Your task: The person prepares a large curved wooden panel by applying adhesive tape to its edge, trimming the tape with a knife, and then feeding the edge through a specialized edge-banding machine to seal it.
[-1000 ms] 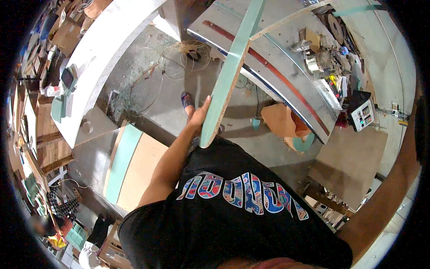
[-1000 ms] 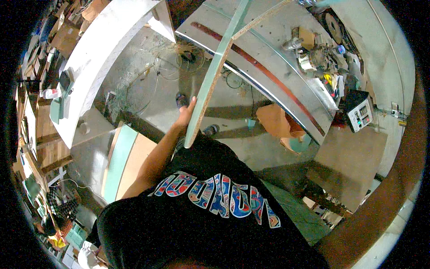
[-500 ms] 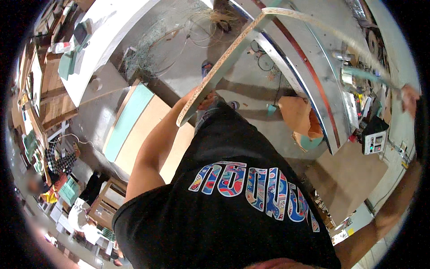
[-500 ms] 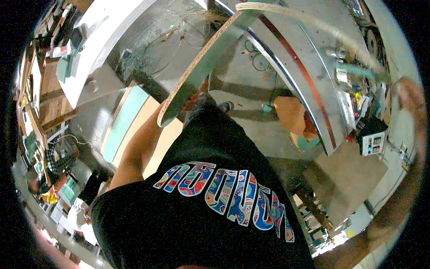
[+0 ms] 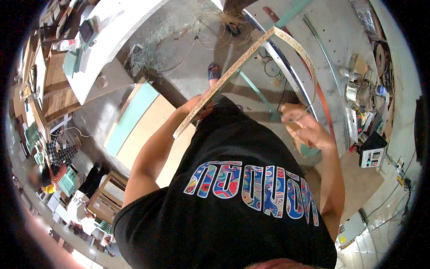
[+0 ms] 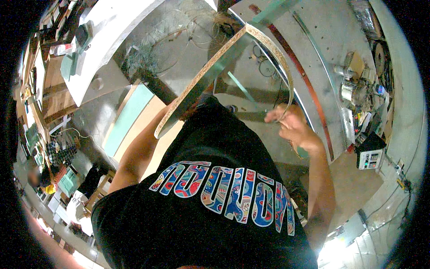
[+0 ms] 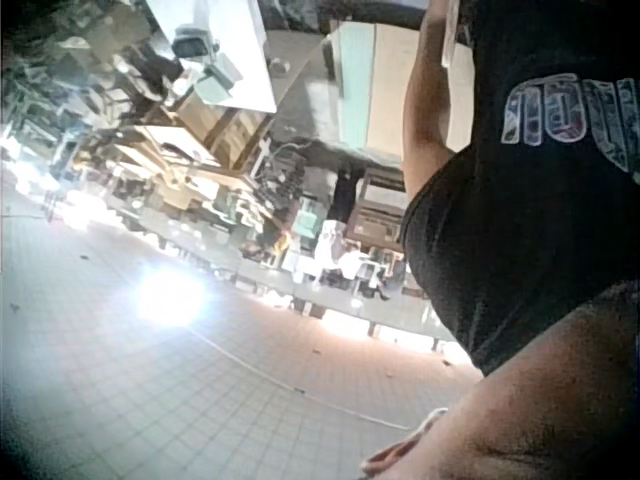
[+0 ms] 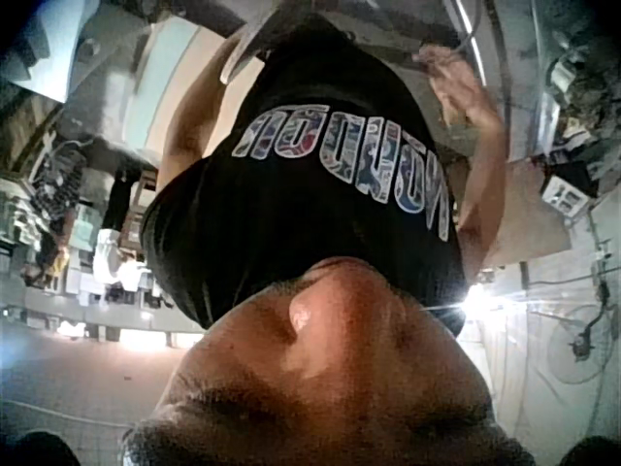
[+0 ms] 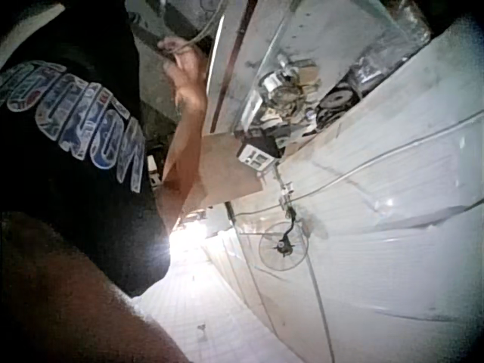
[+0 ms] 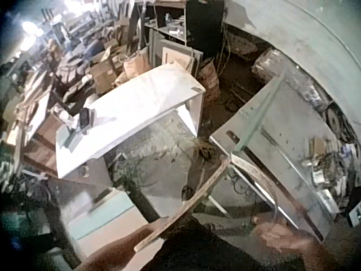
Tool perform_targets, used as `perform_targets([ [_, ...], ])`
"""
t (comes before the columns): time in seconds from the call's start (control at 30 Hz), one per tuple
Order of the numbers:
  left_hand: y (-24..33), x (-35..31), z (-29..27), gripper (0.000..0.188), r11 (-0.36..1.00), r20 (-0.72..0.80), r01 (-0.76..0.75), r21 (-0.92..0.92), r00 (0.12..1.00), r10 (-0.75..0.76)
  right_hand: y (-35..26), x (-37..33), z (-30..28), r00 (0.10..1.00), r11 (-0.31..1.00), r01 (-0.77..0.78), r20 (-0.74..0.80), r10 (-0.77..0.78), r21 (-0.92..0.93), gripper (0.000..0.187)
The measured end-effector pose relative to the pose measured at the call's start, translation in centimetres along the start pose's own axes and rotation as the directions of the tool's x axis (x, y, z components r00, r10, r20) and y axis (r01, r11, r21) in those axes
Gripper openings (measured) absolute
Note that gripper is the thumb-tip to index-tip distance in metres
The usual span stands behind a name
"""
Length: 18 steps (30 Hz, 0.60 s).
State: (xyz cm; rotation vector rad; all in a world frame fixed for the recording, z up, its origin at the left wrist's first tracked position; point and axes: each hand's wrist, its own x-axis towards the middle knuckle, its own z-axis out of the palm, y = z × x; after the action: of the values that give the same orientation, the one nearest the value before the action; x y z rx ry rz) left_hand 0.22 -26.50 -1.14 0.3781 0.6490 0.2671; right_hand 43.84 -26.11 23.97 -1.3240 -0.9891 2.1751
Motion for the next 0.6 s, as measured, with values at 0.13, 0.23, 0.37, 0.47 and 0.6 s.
perform_targets([
  [0.13, 5.6, -2.8, 4.0, 0.084, 0.924, -0.440, 0.291, 0.247, 0.883, -0.161, -6.4, 4.6, 1.9, 0.993, 0.992, 0.112, -0.037, -0.114, -0.054, 0.058],
  [0.23, 6.2, -2.9, 4.2, 0.099, 0.912, -0.531, 0.309, 0.270, 0.838, -0.126, -11.0, 6.7, 4.9, 0.944, 0.946, 0.321, -0.097, -0.316, 0.040, 0.057],
  [0.37, 9.0, -3.6, 5.6, 0.099, 0.872, -0.608, 0.375, 0.313, 0.785, -0.119, -14.2, 5.5, 4.4, 0.982, 0.983, 0.170, -0.070, -0.174, -0.065, 0.044],
  [0.47, 8.6, -3.5, 4.0, 0.096, 0.894, -0.586, 0.339, 0.293, 0.802, -0.112, -15.1, 4.9, 4.1, 0.989, 0.979, 0.072, -0.116, -0.095, -0.190, 0.041],
  [0.6, 9.0, -3.4, 3.4, 0.098, 0.898, -0.586, 0.344, 0.276, 0.800, -0.127, -15.1, 5.0, 3.0, 0.987, 0.991, 0.073, -0.133, -0.087, -0.108, 0.042],
])
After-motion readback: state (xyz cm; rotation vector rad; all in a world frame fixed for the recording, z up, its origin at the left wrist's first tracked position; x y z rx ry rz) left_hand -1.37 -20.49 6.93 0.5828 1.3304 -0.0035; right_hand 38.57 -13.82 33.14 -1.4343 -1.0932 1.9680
